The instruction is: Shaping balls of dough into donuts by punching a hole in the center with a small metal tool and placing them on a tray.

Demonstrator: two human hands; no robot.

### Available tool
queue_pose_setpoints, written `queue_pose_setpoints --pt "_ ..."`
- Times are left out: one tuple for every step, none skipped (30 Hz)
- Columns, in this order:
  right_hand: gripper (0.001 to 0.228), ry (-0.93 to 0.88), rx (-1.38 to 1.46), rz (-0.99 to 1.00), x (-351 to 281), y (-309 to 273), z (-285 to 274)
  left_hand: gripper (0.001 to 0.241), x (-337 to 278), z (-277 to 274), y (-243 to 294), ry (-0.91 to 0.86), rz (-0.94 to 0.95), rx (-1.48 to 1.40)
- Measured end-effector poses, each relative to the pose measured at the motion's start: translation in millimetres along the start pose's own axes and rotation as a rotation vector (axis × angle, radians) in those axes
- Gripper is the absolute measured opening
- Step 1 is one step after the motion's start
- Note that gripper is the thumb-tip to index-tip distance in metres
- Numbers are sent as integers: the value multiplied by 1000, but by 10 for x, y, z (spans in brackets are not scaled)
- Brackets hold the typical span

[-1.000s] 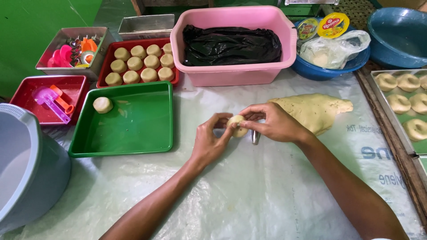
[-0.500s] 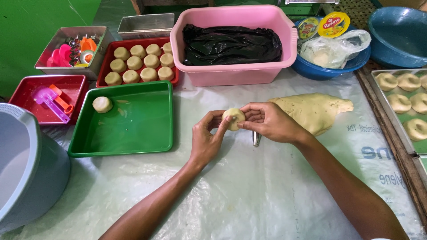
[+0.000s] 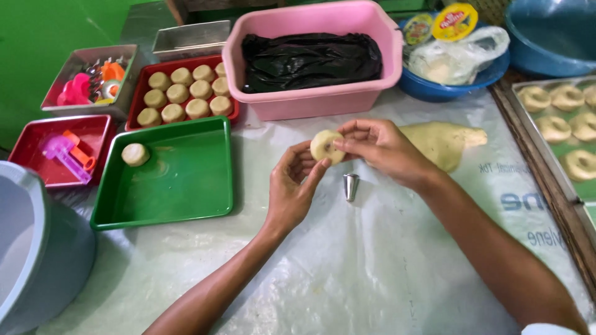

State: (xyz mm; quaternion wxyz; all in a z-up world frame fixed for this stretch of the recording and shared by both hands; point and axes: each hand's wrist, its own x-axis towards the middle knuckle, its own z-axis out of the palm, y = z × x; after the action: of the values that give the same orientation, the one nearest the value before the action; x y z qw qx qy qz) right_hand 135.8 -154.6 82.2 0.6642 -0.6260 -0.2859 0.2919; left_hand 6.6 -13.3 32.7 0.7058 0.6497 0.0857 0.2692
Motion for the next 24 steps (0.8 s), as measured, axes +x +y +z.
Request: queue_pose_setpoints --pt "21 16 10 0 -8 -42 -27 46 14 40 37 -17 -6 5" --pt "21 20 15 2 -18 -86 -61 47 28 87 74 -22 3 9" --pt "22 28 18 1 -31 -139 -111 49 56 150 111 -33 16 10" --pt "22 49 26 -2 -60 -204 -160 49 54 225 203 -55 12 13" --pt "22 67 16 -11 -94 -272 -221 47 57 311 290 -69 22 80" --pt "22 86 6 -20 -131 -339 -286 45 59 401 375 -84 34 147" --pt "22 113 9 -22 -182 -402 -378 45 53 499 407 -111 31 144" --pt "23 126 -45 -55 -234 -463 -472 46 46 598 437 -148 45 167" --pt "25 138 -99 -83 -293 -519 -567 47 29 699 465 -183 55 188" --pt "25 164 -96 -79 -401 -630 -679 47 23 817 459 -208 49 184" --pt "25 194 -233 -71 -508 -745 -786 50 15 931 454 -266 70 186" --pt "26 223 -371 -60 -618 -862 -891 52 5 1047 453 -323 92 186" --pt "26 247 -368 -55 -721 -908 -1057 52 -16 1185 446 -347 89 182" --pt "30 289 -397 -48 -829 -954 -1223 54 -38 1324 442 -407 63 203" --pt "35 332 -429 -40 -942 -1003 -1391 55 -61 1469 434 -467 39 222" --pt "35 357 -429 -35 -1056 -1047 -1545 55 -107 1608 412 -491 38 215" --pt "31 432 -521 -23 -1183 -1094 -1700 54 -164 1755 387 -557 89 224" --pt "28 507 -613 -9 -1312 -1141 -1849 54 -222 1895 365 -622 141 232" --pt "28 525 -617 3 -1428 -1088 -2073 54 -271 2034 359 -640 137 220" --pt "24 583 -559 -6 -1548 -1036 -2290 52 -319 2168 355 -748 231 269" --pt "19 636 -502 -20 -1652 -989 -2510 52 -359 2299 353 -850 330 319" --pt "19 649 -507 -13 -1747 -929 -2702 52 -426 2432 307 -862 330 308" --pt "16 684 -509 14 -1834 -878 -2891 54 -488 2561 269 -932 364 333" --pt "13 720 -511 42 -1923 -830 -3074 55 -551 2684 234 -1001 399 359"
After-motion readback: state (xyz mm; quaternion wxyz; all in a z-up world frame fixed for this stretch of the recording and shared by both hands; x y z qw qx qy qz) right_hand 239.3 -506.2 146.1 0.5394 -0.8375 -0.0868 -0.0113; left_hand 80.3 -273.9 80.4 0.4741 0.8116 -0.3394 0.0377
